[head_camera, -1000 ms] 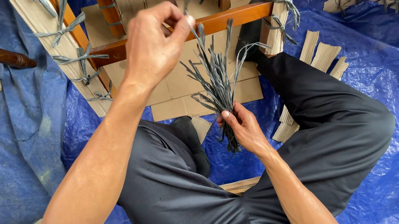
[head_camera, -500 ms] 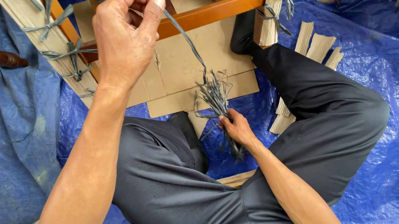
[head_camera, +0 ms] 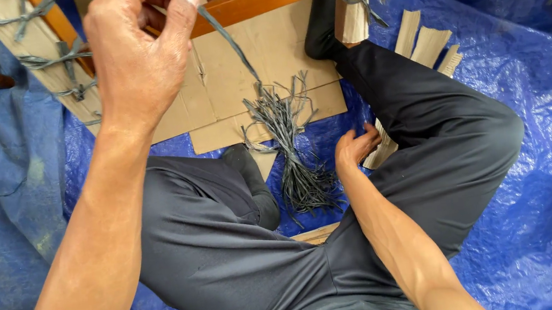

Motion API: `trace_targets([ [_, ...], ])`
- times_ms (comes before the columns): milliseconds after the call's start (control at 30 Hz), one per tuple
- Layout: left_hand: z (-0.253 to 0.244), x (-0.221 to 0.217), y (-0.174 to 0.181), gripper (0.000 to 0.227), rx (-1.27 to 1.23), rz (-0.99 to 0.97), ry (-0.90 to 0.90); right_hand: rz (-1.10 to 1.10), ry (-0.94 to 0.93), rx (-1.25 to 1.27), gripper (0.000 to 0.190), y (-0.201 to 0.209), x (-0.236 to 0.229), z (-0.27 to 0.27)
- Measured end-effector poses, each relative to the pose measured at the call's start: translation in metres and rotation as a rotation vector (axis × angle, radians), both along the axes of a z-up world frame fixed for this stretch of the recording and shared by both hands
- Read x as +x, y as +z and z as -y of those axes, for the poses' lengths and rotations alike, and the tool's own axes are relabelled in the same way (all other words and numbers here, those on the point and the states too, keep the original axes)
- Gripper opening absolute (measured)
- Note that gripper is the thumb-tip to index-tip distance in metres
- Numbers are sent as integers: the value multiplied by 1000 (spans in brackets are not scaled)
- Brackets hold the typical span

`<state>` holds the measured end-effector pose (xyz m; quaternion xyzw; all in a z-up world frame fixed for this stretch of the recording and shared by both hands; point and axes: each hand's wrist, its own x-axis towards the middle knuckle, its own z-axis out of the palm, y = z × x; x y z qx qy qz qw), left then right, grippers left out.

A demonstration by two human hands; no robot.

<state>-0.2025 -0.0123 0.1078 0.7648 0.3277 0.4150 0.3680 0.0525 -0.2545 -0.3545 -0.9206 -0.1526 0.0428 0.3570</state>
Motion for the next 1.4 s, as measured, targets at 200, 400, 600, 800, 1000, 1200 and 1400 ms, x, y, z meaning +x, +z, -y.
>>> trace_targets([
  [200,1,-4,-5,17,46,-35,-10,130,-371,-76,53,-41,50,6],
  [400,-2,-5,-9,10,141,-85,-3,-88,-467,-206,33,0,35,0],
  [600,-2,-3,-8,11,88,-88,-1,-311,-378,-411,29,42,15,-8],
  [800,-1,-5,-9,10,168,-109,-3,-212,-347,-332,28,21,21,-5],
  [1000,-1,-5,-10,9,186,-102,-22,-274,-318,-364,13,2,25,-2],
  [1200,1,-3,-9,10,189,-126,-16,-240,-224,-251,12,-7,19,0],
  [1400,-2,-4,-15,13,125,-194,-8,-125,190,266,14,39,-44,-2],
])
